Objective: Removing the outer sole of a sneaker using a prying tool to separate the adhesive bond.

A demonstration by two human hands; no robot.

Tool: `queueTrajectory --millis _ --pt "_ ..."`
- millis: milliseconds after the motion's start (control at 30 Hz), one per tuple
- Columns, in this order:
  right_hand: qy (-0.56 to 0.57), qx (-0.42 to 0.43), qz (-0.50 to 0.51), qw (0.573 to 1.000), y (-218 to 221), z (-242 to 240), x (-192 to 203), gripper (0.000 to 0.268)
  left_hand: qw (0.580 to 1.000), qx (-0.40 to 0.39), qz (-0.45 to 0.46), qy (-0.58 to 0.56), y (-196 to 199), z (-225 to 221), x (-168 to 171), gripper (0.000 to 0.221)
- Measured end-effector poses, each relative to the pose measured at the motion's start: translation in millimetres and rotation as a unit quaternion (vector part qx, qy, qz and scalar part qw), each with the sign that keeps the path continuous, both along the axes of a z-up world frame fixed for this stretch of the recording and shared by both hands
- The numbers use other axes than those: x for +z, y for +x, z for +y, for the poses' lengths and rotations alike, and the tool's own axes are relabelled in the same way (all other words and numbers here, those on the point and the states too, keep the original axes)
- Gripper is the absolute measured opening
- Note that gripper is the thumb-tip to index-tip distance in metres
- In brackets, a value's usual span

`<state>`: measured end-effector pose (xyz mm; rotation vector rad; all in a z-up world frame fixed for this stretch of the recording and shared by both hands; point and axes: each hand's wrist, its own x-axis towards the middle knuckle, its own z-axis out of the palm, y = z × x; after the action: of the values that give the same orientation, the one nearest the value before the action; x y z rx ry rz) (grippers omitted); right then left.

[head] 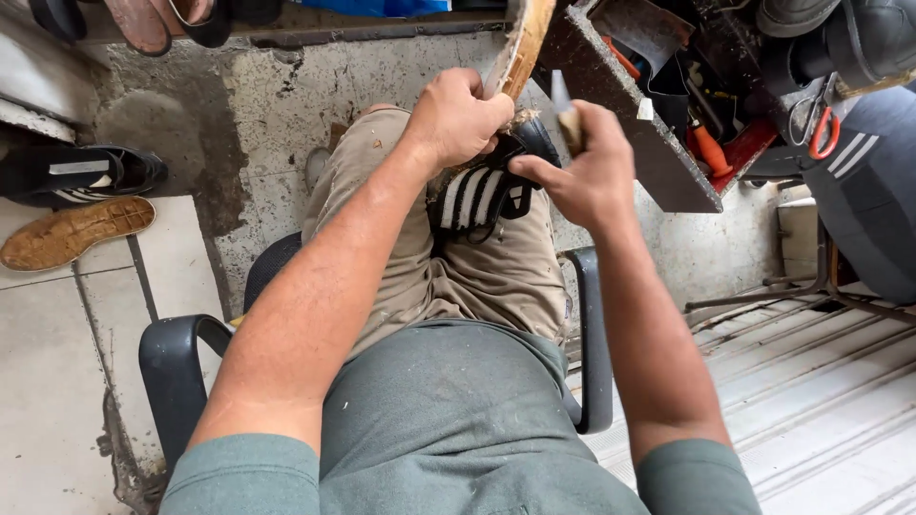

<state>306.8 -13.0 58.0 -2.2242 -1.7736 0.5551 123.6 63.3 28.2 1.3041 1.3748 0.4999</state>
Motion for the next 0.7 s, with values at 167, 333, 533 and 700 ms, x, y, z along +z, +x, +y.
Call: queueTrajectory --millis 167,333,533,700 --pt "0.032 0.026 0.179 0.983 18 20 -36 0.034 0.999 -0.048 0.018 -0.001 -8 7 -8 0.015" --pt "0.054 0.08 0.309 0.946 43 26 -66 0.041 0.973 -0.182 -0.135 0.031 -20 11 -43 0.034" --pt "-0.08 0.088 -0.067 0.991 22 22 -9 0.064 0.977 -0.118 -0.142 0.106 -5 3 -54 0.047" --pt "-0.137 0.135 -0.226 0.955 2 19 39 0.045 0.988 -0.094 -0.094 0.08 6 -4 -47 0.035"
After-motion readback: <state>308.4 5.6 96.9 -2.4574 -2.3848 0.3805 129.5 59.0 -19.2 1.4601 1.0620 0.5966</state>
